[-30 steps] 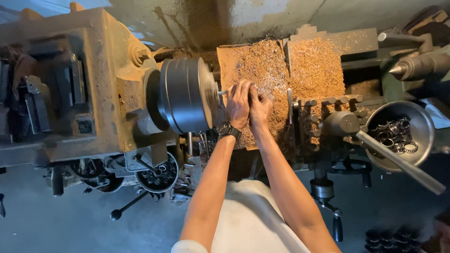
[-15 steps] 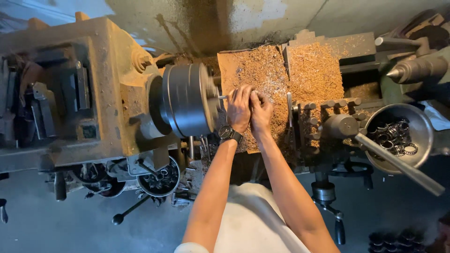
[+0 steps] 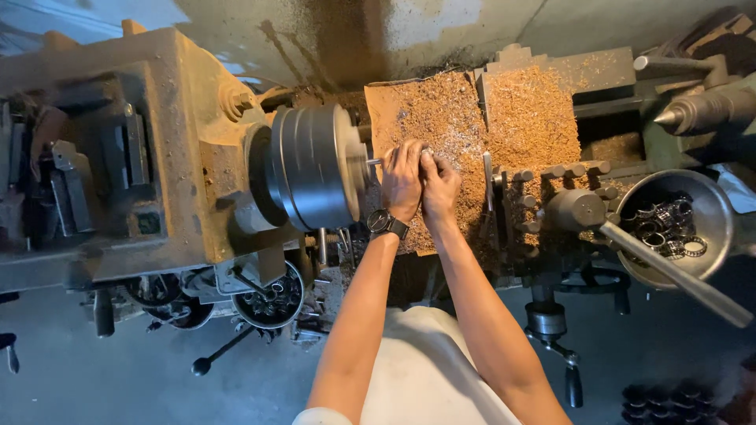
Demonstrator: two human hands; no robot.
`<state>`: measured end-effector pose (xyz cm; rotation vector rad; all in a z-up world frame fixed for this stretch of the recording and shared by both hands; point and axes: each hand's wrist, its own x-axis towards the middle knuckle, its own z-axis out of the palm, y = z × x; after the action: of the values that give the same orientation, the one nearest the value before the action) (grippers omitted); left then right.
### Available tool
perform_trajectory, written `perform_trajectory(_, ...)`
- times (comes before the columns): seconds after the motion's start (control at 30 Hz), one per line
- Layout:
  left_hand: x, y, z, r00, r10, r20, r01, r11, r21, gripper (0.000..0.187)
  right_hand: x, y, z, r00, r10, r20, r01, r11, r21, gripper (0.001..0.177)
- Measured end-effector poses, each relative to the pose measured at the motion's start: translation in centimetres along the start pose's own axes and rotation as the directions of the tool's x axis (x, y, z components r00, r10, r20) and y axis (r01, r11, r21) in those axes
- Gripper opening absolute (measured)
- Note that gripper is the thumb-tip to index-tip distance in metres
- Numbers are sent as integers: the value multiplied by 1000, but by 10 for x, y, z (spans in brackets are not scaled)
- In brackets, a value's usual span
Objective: The person operates a metal lathe, using a wrench to tighten the chuck and adjusting the machine's controls. They then repeatedly pick up small metal rings from a bowl and press them against the rotating spindle to smooth or polish the edges.
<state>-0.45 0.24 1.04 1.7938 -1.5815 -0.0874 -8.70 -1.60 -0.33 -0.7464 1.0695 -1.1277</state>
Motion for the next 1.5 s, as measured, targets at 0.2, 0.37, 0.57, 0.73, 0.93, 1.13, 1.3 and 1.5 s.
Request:
perform_trajectory(0.2, -1, -3, 1, 1000, -7, -4, 7, 999, -40, 28, -1, -4, 9, 989, 35, -140, -61, 980, -187, 36)
perform_trajectory(0.37, 1, -2, 1, 1000, -12, -10, 12, 999, -43, 26, 3, 5, -2, 993, 36, -111, -46, 995, -93, 34)
perform_trajectory(0.57, -5, -22, 32, 999, 17, -31, -16, 1000, 26, 28, 6, 4, 4, 994, -73, -86, 56, 981, -186, 41)
perform_trajectory(0.73, -3, -6, 8, 1000, 3, -15, -3, 1000, -5, 28, -1, -12, 3, 991, 63, -118, -97, 947, -307, 45)
perform_trajectory(0.93, -3, -18, 19, 998, -24, 50, 24, 1000, -2, 28, 10, -4, 6, 999, -34, -8, 33, 994, -105, 45)
perform_trajectory(1.13, -16, 9, 6, 994, 0, -105, 4, 999, 36, 44, 14, -5, 3, 954, 127, -272, -240, 869, -432, 59)
perform_trajectory(1.3, -68, 82, -74, 985, -146, -88, 120, 961, -248, 43, -48, -39, -21, 981, -44, -187, 10, 983, -184, 30)
perform_trajectory(1.5, -86, 98, -111, 869, -469, 158, 441, 588, -678, 18, -142, -102, -35, 928, -357, 102, 362, 808, -466, 34)
